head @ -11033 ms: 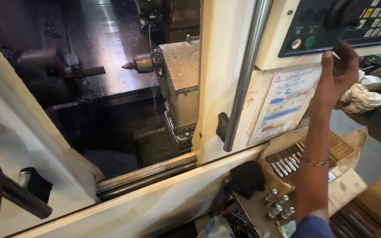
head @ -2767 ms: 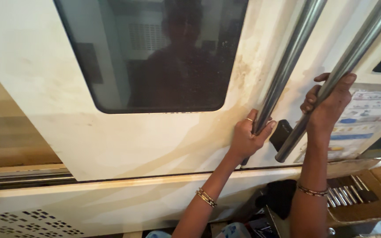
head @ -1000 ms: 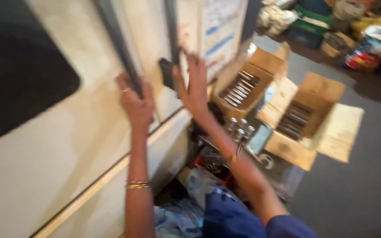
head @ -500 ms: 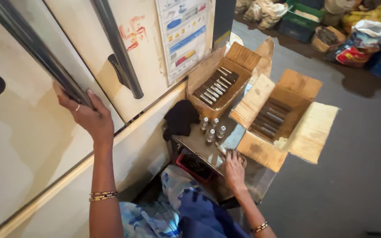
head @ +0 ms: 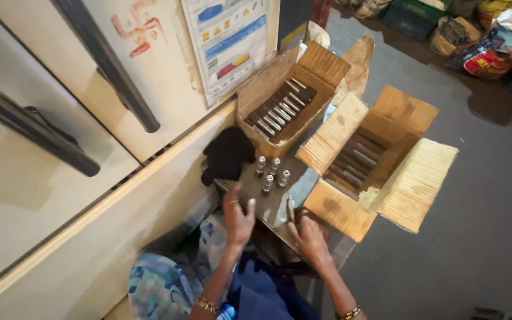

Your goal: The person opens a machine door, retrieves a cylindrical metal part, and measures it with a caliper. They repeat this process for several parts, placing each measured part into a cardboard box.

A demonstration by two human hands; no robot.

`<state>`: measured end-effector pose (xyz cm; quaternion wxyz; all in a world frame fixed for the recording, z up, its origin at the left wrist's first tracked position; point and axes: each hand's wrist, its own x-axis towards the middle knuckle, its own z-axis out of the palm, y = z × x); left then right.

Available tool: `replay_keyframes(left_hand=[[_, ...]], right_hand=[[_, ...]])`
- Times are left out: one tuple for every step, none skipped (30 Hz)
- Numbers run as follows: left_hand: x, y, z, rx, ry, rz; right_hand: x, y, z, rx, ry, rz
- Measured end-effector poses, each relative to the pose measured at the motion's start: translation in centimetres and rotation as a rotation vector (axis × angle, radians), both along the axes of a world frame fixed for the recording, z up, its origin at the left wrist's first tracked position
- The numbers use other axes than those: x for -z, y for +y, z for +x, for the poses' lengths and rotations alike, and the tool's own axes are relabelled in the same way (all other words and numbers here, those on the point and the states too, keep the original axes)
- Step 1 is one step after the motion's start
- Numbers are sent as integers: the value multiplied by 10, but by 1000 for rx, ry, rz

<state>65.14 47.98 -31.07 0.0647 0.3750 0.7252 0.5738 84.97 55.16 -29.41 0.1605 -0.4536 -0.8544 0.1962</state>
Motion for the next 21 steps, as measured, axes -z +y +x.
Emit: replay_keyframes(left_hand=[[1,14,6,44,102,-9],[-1,26,11,54,79,-20],[-4,36,15,63,59,-29],[-7,46,17,74,39,-39],[-9,54,19,87,35,-37],[-10,61,22,100,31,-34],[-11,69,24,114,26,-31],[-10,76,24,106,15,-59],[-9,81,25,99,2,-89],[-7,86,26,92,-12,-121],[-5,90,25,97,-13,-100],[-4,92,23,102,-14,-79],[-5,92,21,107,-15,-58],[-4,91,19,105,-28,-52],[-2,87,19,103,-43,-47],[-4,82,17,100,-57,-45],[-7,75,18,96,-64,-28],[-10,65,21,94,-74,-17],[-15,56,24,91,-82,-3],[-21,49,27,125,-60,36],[-27,37,31,159,-39,71]], right_hand=[[10,2,4,0,15,21],[18,4,5,-1,34,44],[25,7,6,-1,55,70],[30,10,8,-2,81,39],[32,11,10,-1,106,7],[34,14,12,-1,132,-25],[35,17,14,26,113,-65],[36,20,16,53,94,-105],[36,23,18,81,74,-147],[35,27,20,113,70,-240],[34,32,22,144,68,-331],[32,35,23,175,66,-422],[30,36,23,100,202,-536],[27,35,23,23,337,-647],[25,31,23,-56,471,-757],[21,25,23,-71,520,-864],[17,17,24,-84,569,-974],[13,6,26,-93,618,-1090],[7,-4,29,-98,654,-1091],[-1,-9,31,-110,691,-1086],[-10,-15,33,-122,727,-1084]])
